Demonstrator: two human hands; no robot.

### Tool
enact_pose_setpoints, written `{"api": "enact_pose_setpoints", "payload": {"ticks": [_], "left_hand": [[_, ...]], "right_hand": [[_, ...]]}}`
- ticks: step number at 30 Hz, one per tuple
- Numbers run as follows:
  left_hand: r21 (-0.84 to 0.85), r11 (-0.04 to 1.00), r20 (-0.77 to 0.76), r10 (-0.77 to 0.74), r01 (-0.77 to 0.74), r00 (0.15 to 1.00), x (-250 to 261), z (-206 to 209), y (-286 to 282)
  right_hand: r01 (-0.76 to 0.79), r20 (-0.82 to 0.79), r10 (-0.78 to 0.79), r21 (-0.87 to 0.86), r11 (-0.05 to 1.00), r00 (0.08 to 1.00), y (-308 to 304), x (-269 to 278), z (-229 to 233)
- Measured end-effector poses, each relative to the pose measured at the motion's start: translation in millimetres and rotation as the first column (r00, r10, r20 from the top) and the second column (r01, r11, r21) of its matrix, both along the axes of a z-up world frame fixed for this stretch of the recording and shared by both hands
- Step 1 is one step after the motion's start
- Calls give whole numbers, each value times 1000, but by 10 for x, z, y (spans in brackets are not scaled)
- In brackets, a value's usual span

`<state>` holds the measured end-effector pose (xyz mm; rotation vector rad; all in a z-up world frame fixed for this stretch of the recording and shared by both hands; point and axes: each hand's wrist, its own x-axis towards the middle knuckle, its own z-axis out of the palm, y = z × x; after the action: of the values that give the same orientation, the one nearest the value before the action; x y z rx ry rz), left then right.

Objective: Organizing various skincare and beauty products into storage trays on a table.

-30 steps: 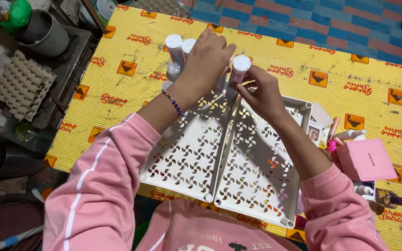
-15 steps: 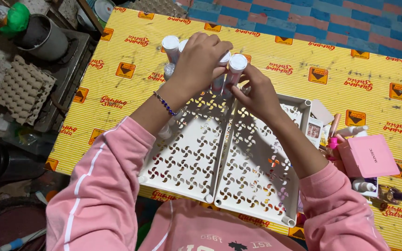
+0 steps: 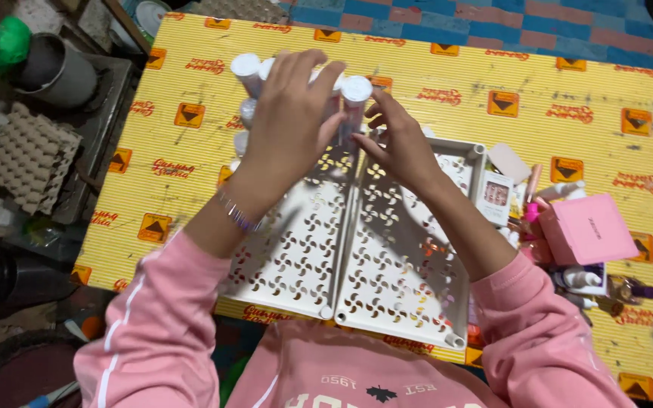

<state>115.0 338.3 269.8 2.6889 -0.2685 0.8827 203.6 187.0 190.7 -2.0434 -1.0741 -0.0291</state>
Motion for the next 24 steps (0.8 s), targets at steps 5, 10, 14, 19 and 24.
{"api": "enact_pose_setpoints", "payload": {"ticks": [5, 10, 14, 19, 24], "left_hand": [[-134, 991, -181, -51, 27, 982, -682, 170, -529], [-444, 890, -322, -265, 103, 909, -1072, 35, -1252], [-785, 582, -328, -683, 215, 653, -1136, 43, -1873], [-872, 433, -332, -866, 229, 373, -1055, -589, -2607], [-746, 665, -587, -662, 4, 467, -982, -1897, -3148]], "right_hand": [[78, -122, -68, 75, 994, 990, -499, -184, 213], [236, -276, -200, 104, 966, 940, -1351, -306, 203], [402, -486, -309, 97, 911, 817, -2136, -361, -165], [471, -455, -519, -224, 853, 724, -2835, -538, -721], [248, -557, -362, -271, 930, 747, -3325, -745, -1513]]}}
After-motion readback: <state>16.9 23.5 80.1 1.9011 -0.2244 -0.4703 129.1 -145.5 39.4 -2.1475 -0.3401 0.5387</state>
